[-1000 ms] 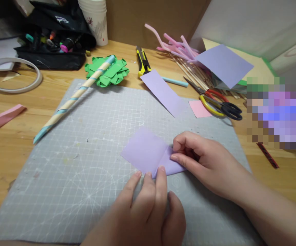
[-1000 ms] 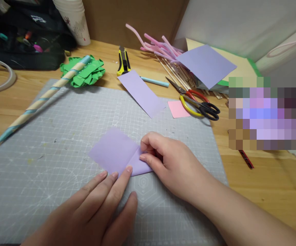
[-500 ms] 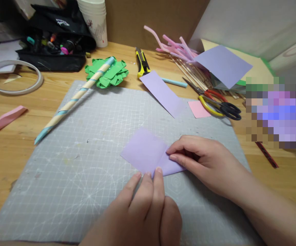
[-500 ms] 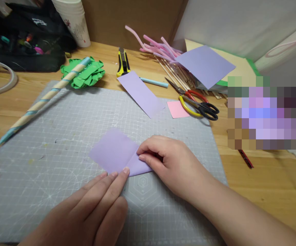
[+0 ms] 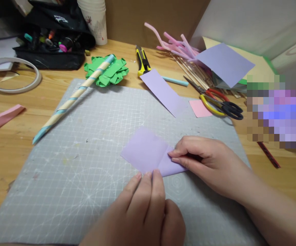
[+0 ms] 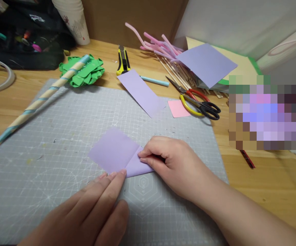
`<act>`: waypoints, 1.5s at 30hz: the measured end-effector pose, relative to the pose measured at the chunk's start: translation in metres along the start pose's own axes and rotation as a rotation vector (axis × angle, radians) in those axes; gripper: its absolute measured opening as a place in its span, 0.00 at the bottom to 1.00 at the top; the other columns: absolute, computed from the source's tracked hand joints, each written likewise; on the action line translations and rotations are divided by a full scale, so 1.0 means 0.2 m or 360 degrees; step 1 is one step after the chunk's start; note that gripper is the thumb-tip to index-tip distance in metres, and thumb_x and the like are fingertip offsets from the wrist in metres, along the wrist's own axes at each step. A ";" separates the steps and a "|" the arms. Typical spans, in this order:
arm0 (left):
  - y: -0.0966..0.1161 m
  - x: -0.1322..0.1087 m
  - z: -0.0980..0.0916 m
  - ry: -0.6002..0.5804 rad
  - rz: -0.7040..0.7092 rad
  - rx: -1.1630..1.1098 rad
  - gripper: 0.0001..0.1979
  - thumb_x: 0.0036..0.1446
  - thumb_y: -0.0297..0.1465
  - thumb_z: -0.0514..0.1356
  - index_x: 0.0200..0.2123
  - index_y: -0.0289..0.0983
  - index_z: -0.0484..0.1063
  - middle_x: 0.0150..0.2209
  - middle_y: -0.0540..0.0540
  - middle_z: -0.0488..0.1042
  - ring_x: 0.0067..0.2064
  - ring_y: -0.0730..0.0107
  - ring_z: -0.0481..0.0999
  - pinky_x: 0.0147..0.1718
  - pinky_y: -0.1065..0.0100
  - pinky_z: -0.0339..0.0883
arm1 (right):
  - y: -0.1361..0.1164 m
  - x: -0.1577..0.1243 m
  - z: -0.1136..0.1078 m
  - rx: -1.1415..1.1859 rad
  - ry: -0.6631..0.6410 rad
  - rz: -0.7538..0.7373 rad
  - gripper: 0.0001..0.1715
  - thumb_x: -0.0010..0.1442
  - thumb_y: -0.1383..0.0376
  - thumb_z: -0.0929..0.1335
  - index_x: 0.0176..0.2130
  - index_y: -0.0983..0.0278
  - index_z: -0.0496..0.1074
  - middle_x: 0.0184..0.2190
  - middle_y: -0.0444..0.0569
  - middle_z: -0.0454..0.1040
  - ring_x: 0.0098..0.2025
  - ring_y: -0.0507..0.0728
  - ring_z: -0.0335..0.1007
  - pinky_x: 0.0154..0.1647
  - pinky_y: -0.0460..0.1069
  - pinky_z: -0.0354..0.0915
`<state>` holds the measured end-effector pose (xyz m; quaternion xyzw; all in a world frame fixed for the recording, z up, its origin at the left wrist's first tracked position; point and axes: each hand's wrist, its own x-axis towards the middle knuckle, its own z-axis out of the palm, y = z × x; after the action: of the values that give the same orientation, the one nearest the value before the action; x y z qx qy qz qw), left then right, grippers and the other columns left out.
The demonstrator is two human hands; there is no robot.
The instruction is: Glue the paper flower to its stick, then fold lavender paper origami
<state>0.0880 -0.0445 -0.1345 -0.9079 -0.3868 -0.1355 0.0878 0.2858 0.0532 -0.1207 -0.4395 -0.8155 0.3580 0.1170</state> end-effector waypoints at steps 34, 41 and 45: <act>-0.26 0.18 0.01 -0.0473 -0.0499 -0.1089 0.10 0.63 0.28 0.49 0.40 0.39 0.70 0.43 0.45 0.70 0.42 0.66 0.70 0.43 0.63 0.68 | 0.00 0.00 0.01 -0.0009 0.0033 -0.0039 0.08 0.59 0.71 0.67 0.29 0.62 0.72 0.27 0.42 0.73 0.31 0.49 0.69 0.32 0.45 0.61; -0.28 0.19 0.01 -0.0519 -0.0507 -0.1183 0.09 0.63 0.27 0.50 0.41 0.39 0.69 0.43 0.45 0.68 0.42 0.66 0.68 0.43 0.62 0.66 | 0.02 0.01 0.00 -0.0038 0.0035 -0.0130 0.08 0.58 0.74 0.67 0.30 0.62 0.72 0.27 0.41 0.73 0.31 0.48 0.68 0.32 0.44 0.60; -0.28 0.20 0.01 -0.0507 -0.0504 -0.1202 0.10 0.63 0.27 0.50 0.42 0.38 0.70 0.42 0.45 0.67 0.42 0.66 0.68 0.43 0.61 0.65 | 0.02 0.01 0.00 -0.0057 0.0033 -0.0163 0.09 0.57 0.75 0.67 0.31 0.62 0.72 0.28 0.41 0.74 0.32 0.48 0.68 0.32 0.44 0.60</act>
<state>0.0737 0.0214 -0.1219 -0.8154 -0.4532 -0.1376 -0.3329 0.2875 0.0564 -0.1235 -0.4029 -0.8420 0.3322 0.1357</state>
